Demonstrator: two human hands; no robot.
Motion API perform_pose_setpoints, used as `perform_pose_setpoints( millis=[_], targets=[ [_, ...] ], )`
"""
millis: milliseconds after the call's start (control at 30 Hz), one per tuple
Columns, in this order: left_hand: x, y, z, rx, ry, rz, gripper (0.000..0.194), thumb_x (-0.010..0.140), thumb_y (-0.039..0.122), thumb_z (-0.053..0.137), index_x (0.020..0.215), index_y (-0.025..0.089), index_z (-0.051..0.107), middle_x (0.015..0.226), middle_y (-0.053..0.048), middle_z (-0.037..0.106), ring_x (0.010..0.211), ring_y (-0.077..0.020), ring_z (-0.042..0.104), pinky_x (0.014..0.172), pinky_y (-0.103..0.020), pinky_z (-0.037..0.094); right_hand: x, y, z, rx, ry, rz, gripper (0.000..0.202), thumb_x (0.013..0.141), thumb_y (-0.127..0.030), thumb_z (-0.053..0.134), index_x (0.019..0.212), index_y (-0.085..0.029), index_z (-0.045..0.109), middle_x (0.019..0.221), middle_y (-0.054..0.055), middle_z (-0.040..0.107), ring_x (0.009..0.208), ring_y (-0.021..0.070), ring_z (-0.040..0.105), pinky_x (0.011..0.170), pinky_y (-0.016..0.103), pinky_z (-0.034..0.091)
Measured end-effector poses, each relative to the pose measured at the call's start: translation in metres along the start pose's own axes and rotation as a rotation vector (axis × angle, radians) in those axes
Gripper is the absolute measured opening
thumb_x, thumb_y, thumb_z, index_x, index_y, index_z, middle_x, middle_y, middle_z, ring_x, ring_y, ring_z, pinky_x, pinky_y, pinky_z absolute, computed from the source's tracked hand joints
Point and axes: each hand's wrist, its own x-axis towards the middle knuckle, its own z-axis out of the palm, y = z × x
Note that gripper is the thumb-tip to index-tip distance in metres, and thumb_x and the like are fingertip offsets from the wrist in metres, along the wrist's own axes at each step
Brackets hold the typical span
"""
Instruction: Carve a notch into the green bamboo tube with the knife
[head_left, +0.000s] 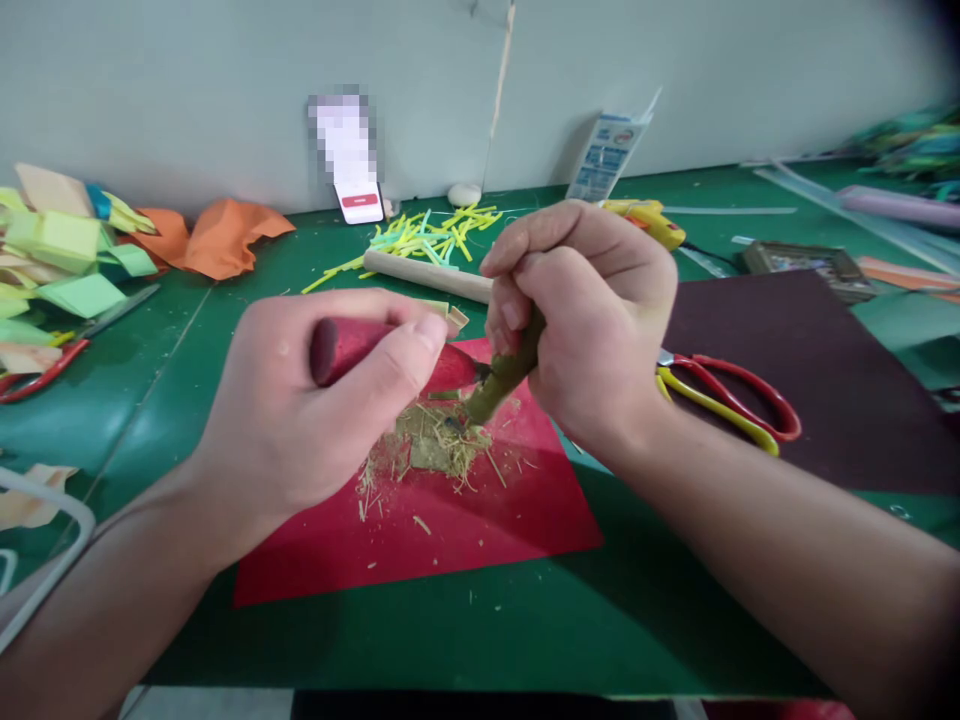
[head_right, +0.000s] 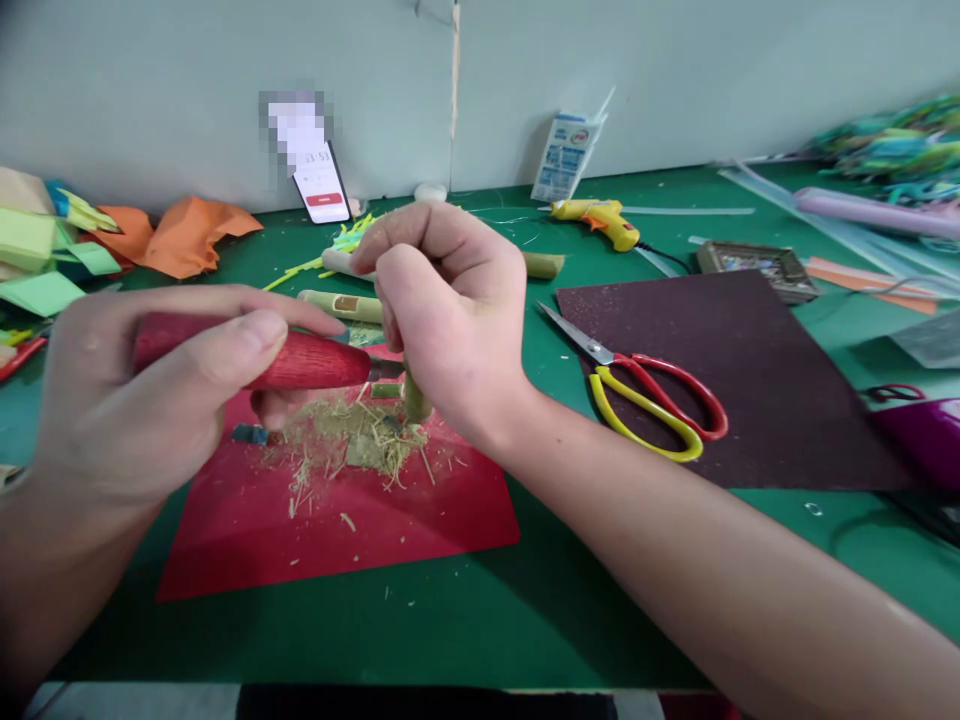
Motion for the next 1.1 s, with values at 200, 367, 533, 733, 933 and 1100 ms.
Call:
perform_pose_setpoints(
  millis=[200,367,533,733,933,1100],
  targets=[
    [-0.002,0.003,0.006,-0.007,0.117,-0.03,0.02,0.083,0.037,0.066,0.081,0.022,0.077,0.065,0.001,0.069,0.059,-0.0133,0.061,0.053,-0.025,0.05,0.0,0.001,-0.001,0.002,-0.007,-0.003,0.021,0.078,-0.005,0.049,0.069,-0.019,0.062,0.052,-0.004,0.05,0.041,0.0088,0.039,0.04,0.024,0.035],
    [-0.005,0.005,0.013,0.051,0.034,0.102,0.014,0.08,0.02,0.061,0.072,0.021,0.072,0.064,0.004,0.066,0.056,-0.0101,0.058,0.051,-0.022,0.049,-0.001,0.002,0.001,-0.012,-0.004,-0.004,0.02,0.078,-0.008,0.051,0.069,-0.021,0.062,0.069,-0.002,0.062,0.047,0.0084,0.043,0.042,0.023,0.037],
    [-0.012,-0.004,0.016,0.075,0.017,0.204,0.016,0.079,0.014,0.058,0.07,0.023,0.068,0.077,0.003,0.072,0.067,-0.0149,0.065,0.055,-0.026,0.053,-0.003,-0.002,0.005,-0.055,0.03,0.007,0.022,0.079,-0.007,0.05,0.066,-0.021,0.062,0.058,-0.002,0.054,0.047,0.0108,0.044,0.047,0.026,0.04],
    [-0.012,-0.003,0.017,0.054,0.017,0.231,0.015,0.079,0.015,0.057,0.069,0.023,0.066,0.075,0.002,0.072,0.065,-0.0155,0.065,0.054,-0.028,0.052,-0.003,-0.003,0.007,-0.075,0.073,0.027,0.019,0.078,-0.008,0.055,0.064,-0.021,0.059,0.06,-0.001,0.057,0.047,0.0112,0.043,0.044,0.027,0.037],
    [-0.011,-0.007,0.023,0.061,-0.02,0.263,0.012,0.077,0.016,0.057,0.07,0.022,0.065,0.072,0.001,0.071,0.064,-0.0155,0.065,0.056,-0.028,0.052,-0.004,-0.001,0.008,0.002,0.008,-0.002,0.022,0.08,-0.006,0.053,0.065,-0.02,0.058,0.059,-0.003,0.051,0.048,0.0086,0.04,0.046,0.024,0.039],
    [-0.009,-0.014,0.023,0.107,-0.039,0.314,0.012,0.075,0.013,0.056,0.071,0.022,0.063,0.071,0.001,0.071,0.06,-0.0147,0.065,0.055,-0.027,0.051,-0.001,0.003,0.006,0.038,-0.035,0.033,0.02,0.084,-0.011,0.056,0.067,-0.022,0.053,0.05,-0.005,0.041,0.042,0.0087,0.035,0.045,0.026,0.036]
  ],
)
